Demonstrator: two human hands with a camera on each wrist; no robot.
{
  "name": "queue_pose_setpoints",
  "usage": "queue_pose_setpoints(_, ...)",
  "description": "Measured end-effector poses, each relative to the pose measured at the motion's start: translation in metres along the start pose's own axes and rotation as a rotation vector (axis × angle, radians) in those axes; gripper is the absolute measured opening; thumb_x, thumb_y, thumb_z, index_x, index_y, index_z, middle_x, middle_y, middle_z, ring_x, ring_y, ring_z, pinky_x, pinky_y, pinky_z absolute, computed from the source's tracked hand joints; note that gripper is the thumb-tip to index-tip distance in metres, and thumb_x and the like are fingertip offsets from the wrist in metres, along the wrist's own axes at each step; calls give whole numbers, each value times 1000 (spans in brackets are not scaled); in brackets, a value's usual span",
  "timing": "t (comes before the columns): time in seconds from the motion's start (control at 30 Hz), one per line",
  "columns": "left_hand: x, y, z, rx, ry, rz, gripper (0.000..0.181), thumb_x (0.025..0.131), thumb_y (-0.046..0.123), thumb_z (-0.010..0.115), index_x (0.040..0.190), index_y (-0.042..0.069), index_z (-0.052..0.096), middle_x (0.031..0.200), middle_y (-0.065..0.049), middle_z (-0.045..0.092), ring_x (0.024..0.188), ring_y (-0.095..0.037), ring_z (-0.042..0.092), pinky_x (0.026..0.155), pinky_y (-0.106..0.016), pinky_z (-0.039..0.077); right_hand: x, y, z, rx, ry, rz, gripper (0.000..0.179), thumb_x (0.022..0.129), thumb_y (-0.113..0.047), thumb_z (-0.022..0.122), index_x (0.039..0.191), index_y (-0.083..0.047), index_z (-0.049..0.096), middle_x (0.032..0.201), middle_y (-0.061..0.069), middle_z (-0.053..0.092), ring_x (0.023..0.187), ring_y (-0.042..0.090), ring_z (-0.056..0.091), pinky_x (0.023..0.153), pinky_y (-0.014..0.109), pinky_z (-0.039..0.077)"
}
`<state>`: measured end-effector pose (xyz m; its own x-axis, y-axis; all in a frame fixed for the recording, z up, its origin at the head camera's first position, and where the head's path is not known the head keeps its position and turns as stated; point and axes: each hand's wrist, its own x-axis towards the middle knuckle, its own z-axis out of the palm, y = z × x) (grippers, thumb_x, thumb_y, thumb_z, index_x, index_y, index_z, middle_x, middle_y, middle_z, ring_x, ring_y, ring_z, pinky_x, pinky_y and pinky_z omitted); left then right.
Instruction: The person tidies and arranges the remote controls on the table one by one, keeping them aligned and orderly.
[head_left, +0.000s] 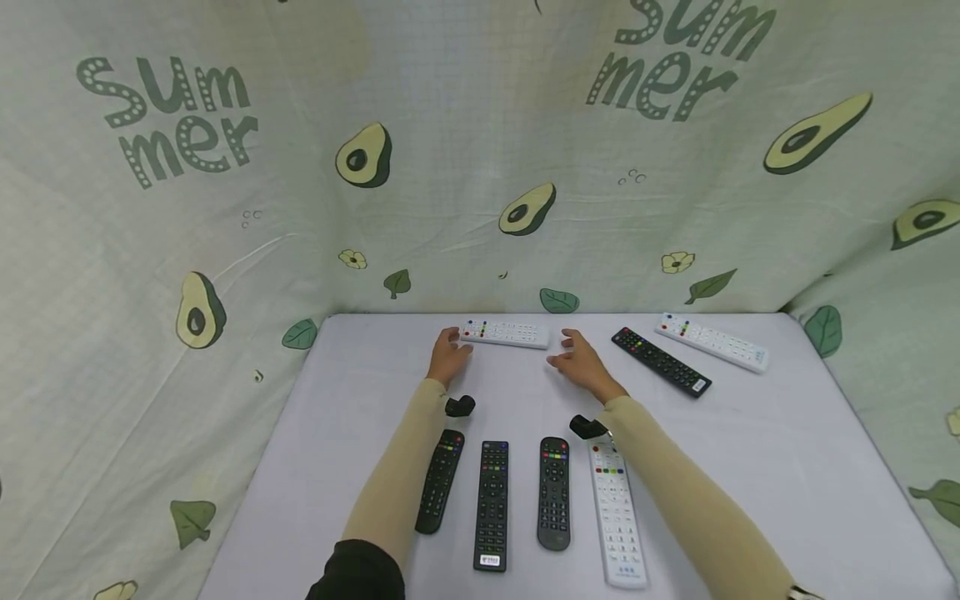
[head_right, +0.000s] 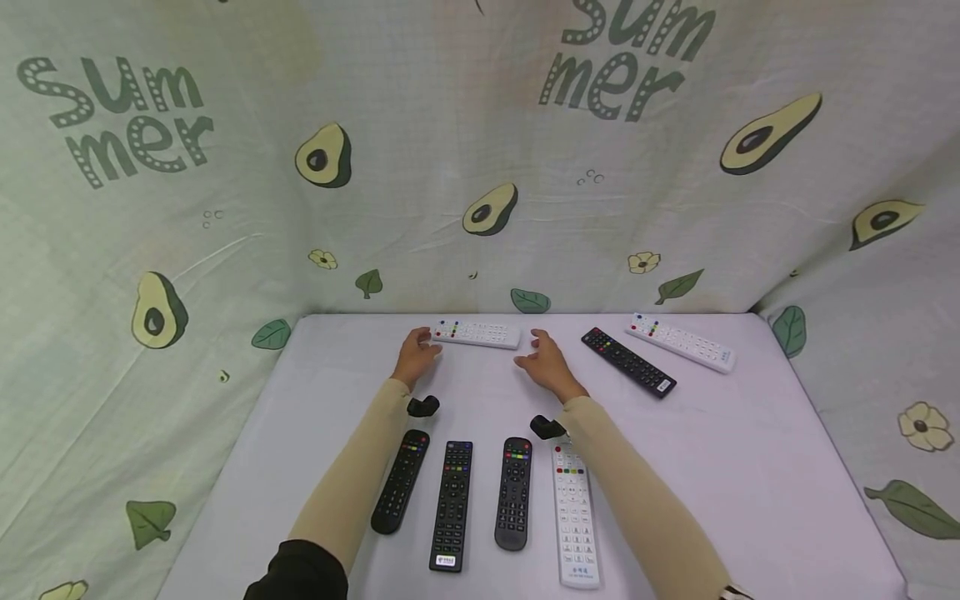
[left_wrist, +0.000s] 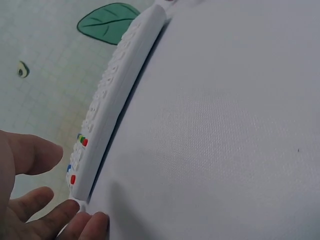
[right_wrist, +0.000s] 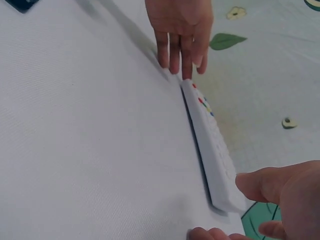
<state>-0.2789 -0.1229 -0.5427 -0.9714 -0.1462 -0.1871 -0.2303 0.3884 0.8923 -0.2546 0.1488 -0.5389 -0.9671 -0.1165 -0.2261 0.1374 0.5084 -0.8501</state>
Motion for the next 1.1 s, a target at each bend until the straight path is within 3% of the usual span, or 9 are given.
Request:
queue_pose_setpoints(0.23,4,2,0,4,-30,-35,58,104,13,62,158,3,42,161,-21,45,149,-39,42,124,-52,37,15,-3,6,27,-7,20,80,103,-18,65,167,-1,19,163,28,37,130,40,60,107,50,53)
queue_pose_setpoints(0.6,10,0,2,-4,-81,-32,60,104,14,61,159,1,39,166,-20,39,154,-37,37,127,-48,32,23,-9,15,-16,-31,-21,81,103,-14,66,167,1,19,165,28,34,127,38,58,104,47,54)
queue_pose_setpoints(1.1,5,-5,6,-82,-39,-59,55,102,9,64,153,-1,48,152,-22,53,142,-35,49,121,-46,41,16,-8,20,-36,92,26,66,100,-9,67,156,12,37,141,31,47,122,38,52,107,49,49)
